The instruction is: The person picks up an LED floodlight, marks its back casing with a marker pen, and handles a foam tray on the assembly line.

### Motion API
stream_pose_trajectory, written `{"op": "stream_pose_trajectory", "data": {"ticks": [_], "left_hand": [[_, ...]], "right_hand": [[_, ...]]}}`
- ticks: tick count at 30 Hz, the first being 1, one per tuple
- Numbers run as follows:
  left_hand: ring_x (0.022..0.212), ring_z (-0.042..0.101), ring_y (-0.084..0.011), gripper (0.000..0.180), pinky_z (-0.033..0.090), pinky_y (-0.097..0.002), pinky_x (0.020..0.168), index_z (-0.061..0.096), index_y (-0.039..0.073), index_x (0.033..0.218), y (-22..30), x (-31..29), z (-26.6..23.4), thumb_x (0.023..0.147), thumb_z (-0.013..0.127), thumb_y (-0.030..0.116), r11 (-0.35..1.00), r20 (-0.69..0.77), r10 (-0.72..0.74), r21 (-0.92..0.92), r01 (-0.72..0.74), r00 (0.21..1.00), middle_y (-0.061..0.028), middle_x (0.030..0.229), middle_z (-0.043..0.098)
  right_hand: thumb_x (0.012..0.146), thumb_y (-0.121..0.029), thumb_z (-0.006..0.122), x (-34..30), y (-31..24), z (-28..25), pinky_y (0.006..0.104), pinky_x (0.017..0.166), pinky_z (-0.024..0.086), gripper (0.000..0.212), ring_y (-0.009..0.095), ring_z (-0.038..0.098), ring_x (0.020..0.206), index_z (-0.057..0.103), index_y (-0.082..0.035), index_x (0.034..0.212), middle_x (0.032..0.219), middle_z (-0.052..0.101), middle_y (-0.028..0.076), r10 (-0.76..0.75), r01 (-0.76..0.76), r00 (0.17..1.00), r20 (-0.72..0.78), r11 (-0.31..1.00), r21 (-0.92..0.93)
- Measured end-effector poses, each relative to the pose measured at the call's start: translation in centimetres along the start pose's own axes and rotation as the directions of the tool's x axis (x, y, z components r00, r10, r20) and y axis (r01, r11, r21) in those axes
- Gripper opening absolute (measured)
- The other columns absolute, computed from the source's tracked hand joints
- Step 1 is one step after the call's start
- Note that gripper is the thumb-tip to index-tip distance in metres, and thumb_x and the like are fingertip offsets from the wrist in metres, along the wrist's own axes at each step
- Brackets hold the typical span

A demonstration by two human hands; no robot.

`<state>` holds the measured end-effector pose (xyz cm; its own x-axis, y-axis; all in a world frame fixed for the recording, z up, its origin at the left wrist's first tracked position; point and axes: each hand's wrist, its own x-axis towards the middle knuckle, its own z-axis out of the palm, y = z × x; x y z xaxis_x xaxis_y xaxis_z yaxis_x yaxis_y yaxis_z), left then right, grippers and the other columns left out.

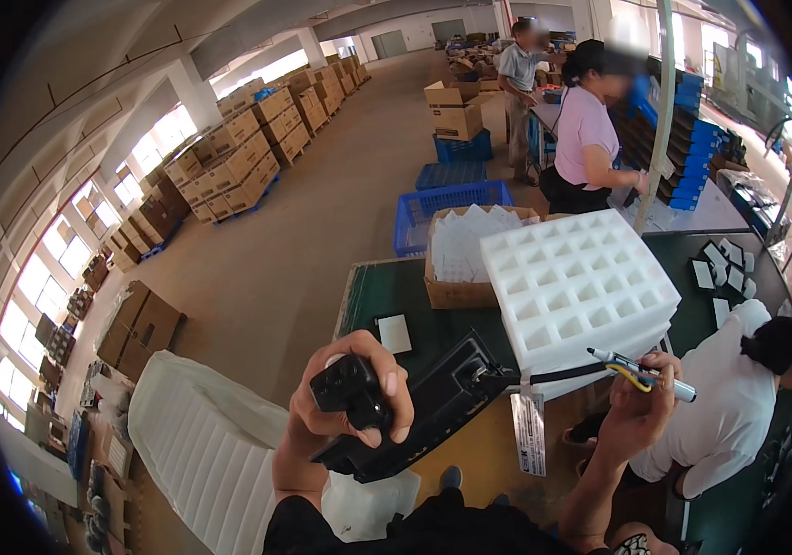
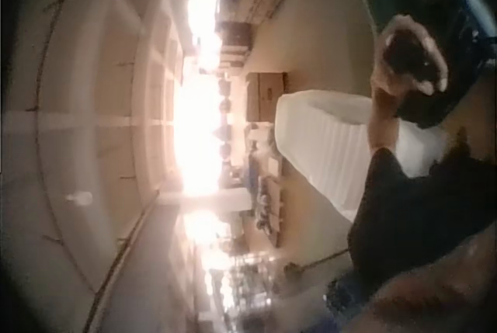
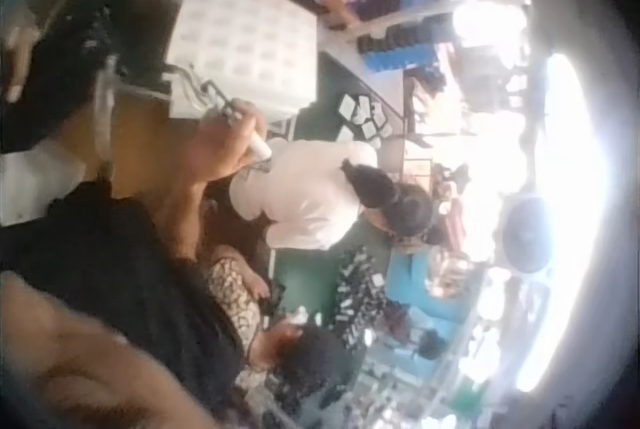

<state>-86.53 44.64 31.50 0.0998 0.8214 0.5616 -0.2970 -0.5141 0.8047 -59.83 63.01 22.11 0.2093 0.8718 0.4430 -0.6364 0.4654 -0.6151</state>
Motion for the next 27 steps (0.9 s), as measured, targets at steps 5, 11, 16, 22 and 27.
{"op": "stream_pose_trajectory", "data": {"ticks": [5,11,16,22,27], "left_hand": [[0.082,0.072,-0.0247,0.046,0.056,-0.0345,0.075,0.05,-0.002,0.109,1.1,2.0,0.2,0.077,0.083,-0.002,0.982,-0.039,-0.054,0.181,0.06,0.998,-0.014,0.086,0.067],[0.085,0.072,-0.0198,0.044,0.055,-0.0316,0.078,0.053,0.004,0.109,2.1,5.0,-0.9,0.078,0.085,0.003,0.879,-0.235,-0.111,0.431,0.206,0.966,-0.0054,0.086,0.065],[0.086,0.071,-0.0181,0.042,0.055,-0.0296,0.076,0.054,0.005,0.108,3.9,7.1,-3.7,0.082,0.085,0.017,0.724,-0.405,-0.155,0.574,0.383,0.901,-0.0062,0.087,0.066],[0.072,0.065,-0.009,0.041,0.052,-0.0238,0.066,0.055,0.005,0.106,5.2,7.4,-4.6,0.082,0.084,0.019,0.742,-0.351,-0.106,0.595,0.309,0.93,-0.0058,0.087,0.068],[0.058,0.05,-0.0008,0.033,0.045,-0.0156,0.059,0.056,0.007,0.108,5.9,6.3,-6.3,0.088,0.079,0.019,0.796,-0.351,-0.117,0.526,0.299,0.929,-0.0129,0.09,0.07]], "right_hand": [[0.102,-0.024,0.049,-0.7,-0.1,-1.8,0.0225,0.044,0.038,0.028,0.01,0.05,0.058,0.058,0.003,0.1,0.094,0.056,0.01,0.12,-0.12,0.991,0.055,0.993,-0.01],[0.102,-0.023,0.048,-2.5,-0.4,-0.9,0.0213,0.044,0.036,0.028,0.01,0.048,0.057,0.056,0.004,0.101,0.094,0.056,0.011,0.117,-0.118,0.993,-0.027,0.99,-0.078],[0.101,-0.024,0.048,-3.4,-1.2,-0.2,0.0212,0.044,0.038,0.031,0.011,0.049,0.055,0.054,0.007,0.102,0.087,0.053,0.013,0.134,-0.134,0.983,0.128,0.991,-0.008],[0.095,-0.035,0.062,-5.6,-3.1,2.8,0.0221,0.046,0.043,0.042,0.012,0.054,0.054,0.056,0.006,0.102,0.085,0.055,0.013,0.164,-0.141,0.942,0.292,0.985,-0.099],[0.086,-0.026,0.076,-6.8,-4.0,5.1,0.0254,0.054,0.046,0.031,0.015,0.062,0.059,0.069,0.003,0.095,0.074,0.066,0.01,0.136,-0.054,0.836,0.532,0.985,-0.166]]}}
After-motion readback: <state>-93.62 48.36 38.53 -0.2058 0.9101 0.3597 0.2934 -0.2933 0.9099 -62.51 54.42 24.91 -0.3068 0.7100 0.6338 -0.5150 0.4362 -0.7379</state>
